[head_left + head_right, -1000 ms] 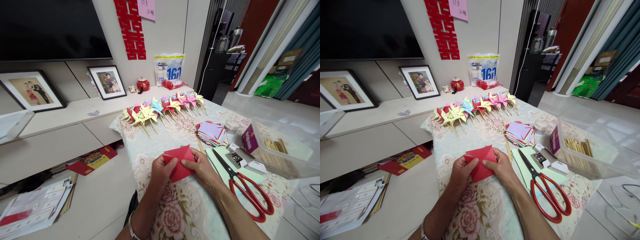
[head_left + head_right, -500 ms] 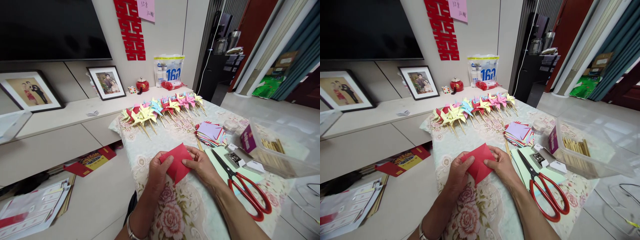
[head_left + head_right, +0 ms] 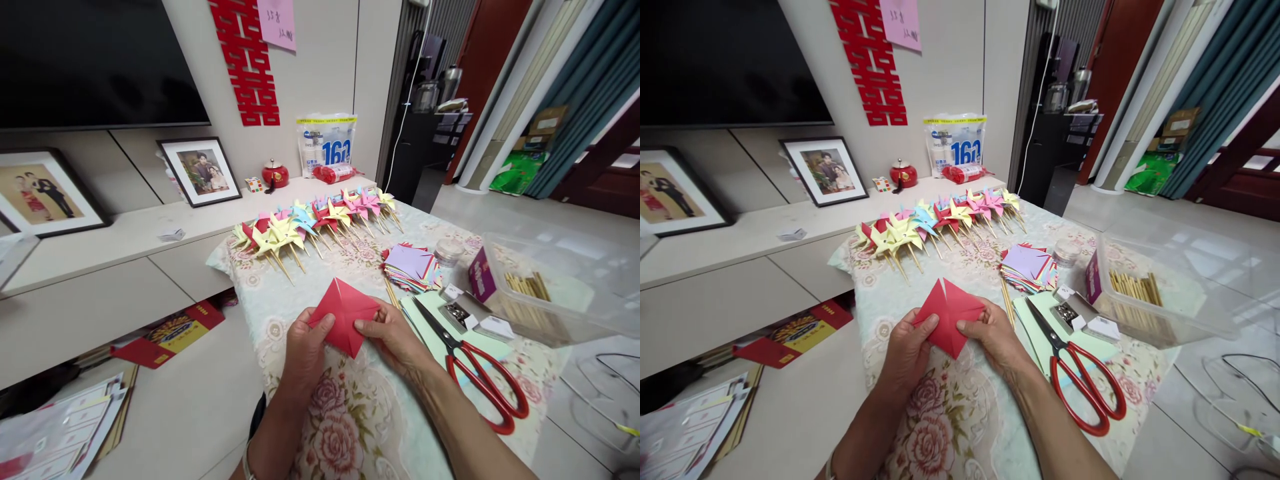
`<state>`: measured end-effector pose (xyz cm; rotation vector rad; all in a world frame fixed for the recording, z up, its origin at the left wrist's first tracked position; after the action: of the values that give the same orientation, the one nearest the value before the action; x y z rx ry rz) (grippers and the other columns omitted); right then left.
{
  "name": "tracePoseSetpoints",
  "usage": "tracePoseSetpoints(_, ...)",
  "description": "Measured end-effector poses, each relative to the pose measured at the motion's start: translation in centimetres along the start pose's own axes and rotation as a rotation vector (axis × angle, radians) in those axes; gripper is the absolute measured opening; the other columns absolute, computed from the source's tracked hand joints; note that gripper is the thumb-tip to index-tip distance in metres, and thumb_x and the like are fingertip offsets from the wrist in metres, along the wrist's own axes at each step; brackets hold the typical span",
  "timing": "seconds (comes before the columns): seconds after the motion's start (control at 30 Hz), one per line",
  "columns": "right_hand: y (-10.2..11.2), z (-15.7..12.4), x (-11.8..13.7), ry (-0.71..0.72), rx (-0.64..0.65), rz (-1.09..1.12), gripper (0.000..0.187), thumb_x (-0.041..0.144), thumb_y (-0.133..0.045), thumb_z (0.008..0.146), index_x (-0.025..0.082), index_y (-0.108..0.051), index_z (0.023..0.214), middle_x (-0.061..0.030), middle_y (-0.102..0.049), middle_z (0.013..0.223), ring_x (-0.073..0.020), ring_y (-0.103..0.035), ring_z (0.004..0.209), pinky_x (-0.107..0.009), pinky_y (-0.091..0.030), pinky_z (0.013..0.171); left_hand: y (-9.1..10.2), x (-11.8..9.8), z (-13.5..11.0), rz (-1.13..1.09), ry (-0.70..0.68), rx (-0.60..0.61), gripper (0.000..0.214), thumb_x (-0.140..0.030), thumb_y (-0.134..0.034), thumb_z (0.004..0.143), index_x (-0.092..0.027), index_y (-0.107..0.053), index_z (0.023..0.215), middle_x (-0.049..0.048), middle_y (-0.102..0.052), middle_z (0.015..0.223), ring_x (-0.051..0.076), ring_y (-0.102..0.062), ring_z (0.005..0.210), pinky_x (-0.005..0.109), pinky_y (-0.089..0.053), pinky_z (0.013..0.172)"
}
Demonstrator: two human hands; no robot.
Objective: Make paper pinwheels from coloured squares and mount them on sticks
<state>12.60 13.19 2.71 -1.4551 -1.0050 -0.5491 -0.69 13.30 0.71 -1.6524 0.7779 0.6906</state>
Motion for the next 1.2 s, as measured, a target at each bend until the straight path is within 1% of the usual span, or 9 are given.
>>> tracePoseSetpoints(0.17,3.1,0.2,0.7,0.04,-0.237,-0.002,0.079,0.025,-0.094,0.05,0.014,-0.064,0.123,-0.0011,-0.076,0.067,-0.0175,-0.067,0.056,-0.032,-0.053,0.066,-0.5,1.1,-0.2,0.099,0.069,0.12,0.033,-0.031,-0.089,0.06,-0.015,-0.069,0.081,0.0041,-0.077,0.076,0.018,-0.068,0.068,0.031,-0.053,0.073)
tracePoseSetpoints(0.23,3.7,0.1,1.3,0.076,-0.272,-0.019,0.087,0.028,-0.094,0.05,0.014,-0.06,0.129,0.0011,-0.074,0.063,-0.0163,-0.065,0.054,-0.03,-0.052,0.062,-0.7,1.4,-0.4,0.15,0.085,0.171,0.03,-0.032,-0.088,0.062,-0.014,-0.072,0.08,0.0043,-0.077,0.074,0.018,-0.068,0.067,0.03,-0.053,0.072)
tracePoseSetpoints(0.33,3.5,0.0,2.3,0.125,-0.253,-0.08,0.089,0.032,-0.093,0.053,0.016,-0.058,0.133,0.0051,-0.07,0.061,-0.0155,-0.065,0.056,-0.028,-0.051,0.061,-1.2,1.6,-0.6,0.18,0.107,0.223,0.029,-0.032,-0.088,0.063,-0.014,-0.074,0.082,0.0054,-0.077,0.075,0.018,-0.068,0.066,0.03,-0.053,0.071)
tracePoseSetpoints(0.43,2.9,-0.2,2.9,0.148,-0.214,-0.2,0.083,0.033,-0.092,0.055,0.018,-0.061,0.13,0.0083,-0.065,0.058,-0.0128,-0.06,0.052,-0.025,-0.047,0.055,-1.7,1.6,-0.9,0.159,0.128,0.267,0.035,-0.03,-0.087,0.065,-0.014,-0.076,0.094,0.0073,-0.079,0.085,0.021,-0.071,0.073,0.033,-0.054,0.077)
tracePoseSetpoints(0.63,2.2,-0.1,2.2,0.106,-0.098,-0.256,0.078,0.031,-0.089,0.062,0.019,-0.058,0.133,0.0032,-0.073,0.073,-0.0145,-0.063,0.061,-0.027,-0.048,0.06,-2.5,2.2,-1.0,0.232,0.201,0.369,0.042,-0.03,-0.081,0.074,-0.012,-0.074,0.112,0.0113,-0.079,0.095,0.024,-0.073,0.079,0.035,-0.055,0.078)
tracePoseSetpoints(0.8,3.4,0.1,3.0,0.188,-0.161,-0.171,0.072,0.034,-0.088,0.066,0.02,-0.058,0.13,-0.0009,-0.075,0.089,-0.0185,-0.069,0.078,-0.031,-0.052,0.072,-4.0,1.7,0.4,0.198,0.16,0.28,0.042,-0.029,-0.082,0.072,-0.01,-0.075,0.109,0.0127,-0.08,0.095,0.027,-0.074,0.084,0.038,-0.055,0.083)
tracePoseSetpoints(0.93,5.2,0.4,3.8,0.24,-0.276,-0.165,0.075,0.036,-0.09,0.062,0.018,-0.059,0.127,-0.0017,-0.075,0.086,-0.0183,-0.069,0.073,-0.031,-0.051,0.07,-5.2,2.1,1.9,0.114,0.126,0.167,0.042,-0.028,-0.087,0.064,-0.009,-0.075,0.099,0.012,-0.08,0.087,0.027,-0.074,0.077,0.038,-0.057,0.078)
tracePoseSetpoints(1.1,6.5,0.7,4.1,0.234,-0.351,-0.137,0.07,0.033,-0.094,0.051,0.018,-0.066,0.114,0.0014,-0.073,0.074,-0.0164,-0.066,0.063,-0.03,-0.049,0.066,-6.0,3.2,2.2,0.054,0.152,0.188,0.042,-0.029,-0.086,0.064,-0.01,-0.074,0.1,0.0126,-0.08,0.089,0.029,-0.074,0.083,0.038,-0.057,0.08)
tracePoseSetpoints(1.2,6.6,0.8,4.0,0.197,-0.341,-0.092,0.059,0.036,-0.094,0.054,0.018,-0.072,0.105,0.0001,-0.074,0.073,-0.016,-0.065,0.064,-0.03,-0.049,0.066,-5.8,3.2,1.9,0.03,0.186,0.2,0.038,-0.028,-0.086,0.064,-0.013,-0.076,0.097,0.0109,-0.08,0.089,0.031,-0.074,0.089,0.039,-0.057,0.082)
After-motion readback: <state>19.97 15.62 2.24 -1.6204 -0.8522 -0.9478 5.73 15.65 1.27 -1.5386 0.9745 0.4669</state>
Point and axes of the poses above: each hand's wrist, its own z-axis towards the middle knuckle, its own y-axis out of the back of the hand, x = y × z, the point moved 9 cm from there along z, towards the middle knuckle
